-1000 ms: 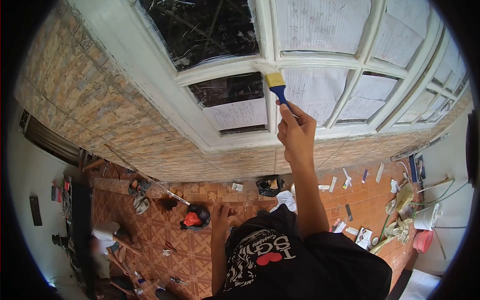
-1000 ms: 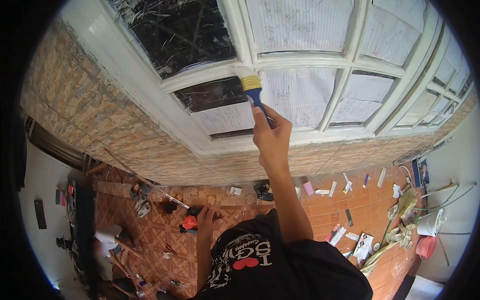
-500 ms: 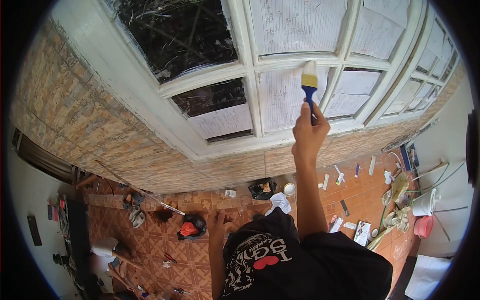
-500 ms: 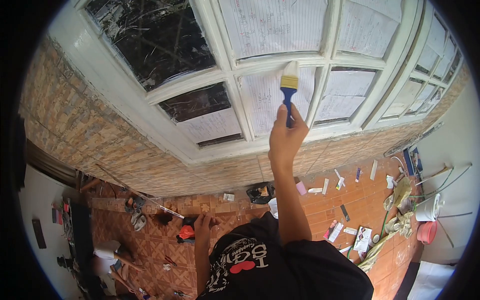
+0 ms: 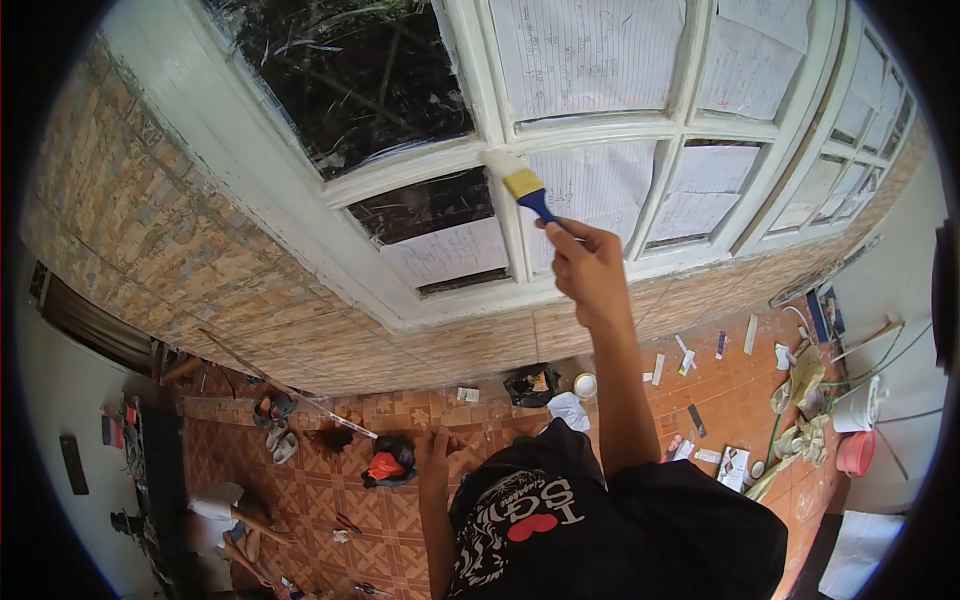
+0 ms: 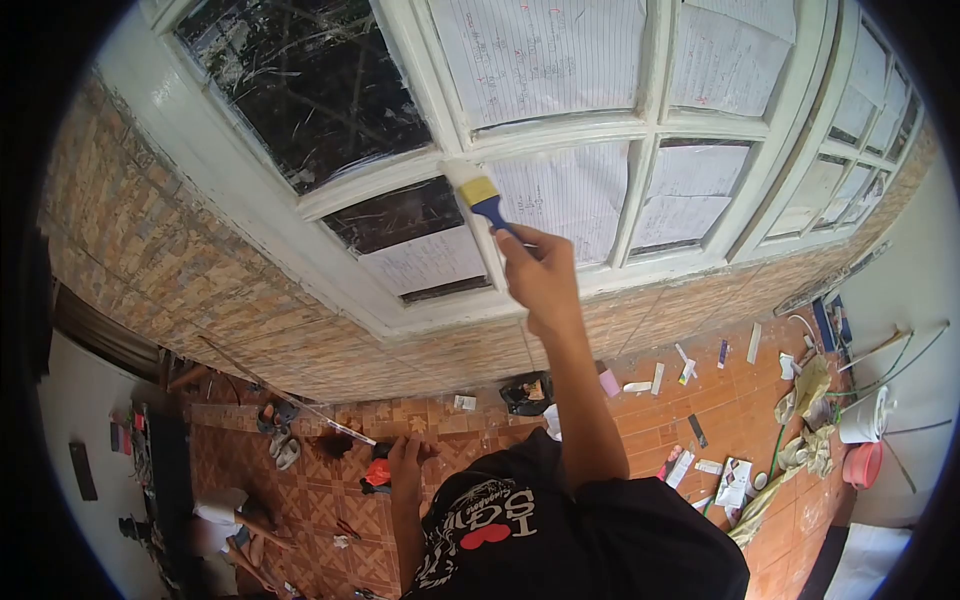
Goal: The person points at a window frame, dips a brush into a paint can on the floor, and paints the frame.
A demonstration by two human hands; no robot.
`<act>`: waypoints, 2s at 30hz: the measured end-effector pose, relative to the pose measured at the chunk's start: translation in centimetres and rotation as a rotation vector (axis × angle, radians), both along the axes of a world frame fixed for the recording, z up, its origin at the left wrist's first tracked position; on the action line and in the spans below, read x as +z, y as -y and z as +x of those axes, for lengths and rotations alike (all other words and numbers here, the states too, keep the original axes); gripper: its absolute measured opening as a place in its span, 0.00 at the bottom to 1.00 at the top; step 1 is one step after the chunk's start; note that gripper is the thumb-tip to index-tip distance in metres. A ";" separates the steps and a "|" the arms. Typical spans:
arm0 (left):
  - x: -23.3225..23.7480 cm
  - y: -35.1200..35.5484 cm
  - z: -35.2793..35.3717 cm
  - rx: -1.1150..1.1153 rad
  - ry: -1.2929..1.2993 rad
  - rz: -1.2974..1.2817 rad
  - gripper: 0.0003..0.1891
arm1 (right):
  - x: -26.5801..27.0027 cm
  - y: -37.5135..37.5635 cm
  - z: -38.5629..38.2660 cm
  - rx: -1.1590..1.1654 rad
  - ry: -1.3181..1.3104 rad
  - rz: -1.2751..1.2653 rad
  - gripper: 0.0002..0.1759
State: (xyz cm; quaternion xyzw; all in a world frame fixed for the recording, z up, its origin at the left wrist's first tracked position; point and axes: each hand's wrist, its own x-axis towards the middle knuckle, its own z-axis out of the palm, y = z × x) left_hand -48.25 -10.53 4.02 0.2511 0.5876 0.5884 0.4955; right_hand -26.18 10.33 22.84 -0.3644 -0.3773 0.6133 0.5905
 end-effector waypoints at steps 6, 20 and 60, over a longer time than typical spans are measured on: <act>-0.8 -0.4 0.0 -0.028 0.002 -0.054 0.08 | 0.8 -1.7 6.1 -0.287 0.104 0.055 0.10; -2.3 1.9 -1.2 0.032 0.056 0.002 0.07 | 1.3 -2.4 12.7 -0.497 0.047 0.032 0.14; -3.5 4.2 -2.1 0.250 -0.073 0.107 0.10 | -1.4 0.9 -4.1 0.372 0.035 0.138 0.17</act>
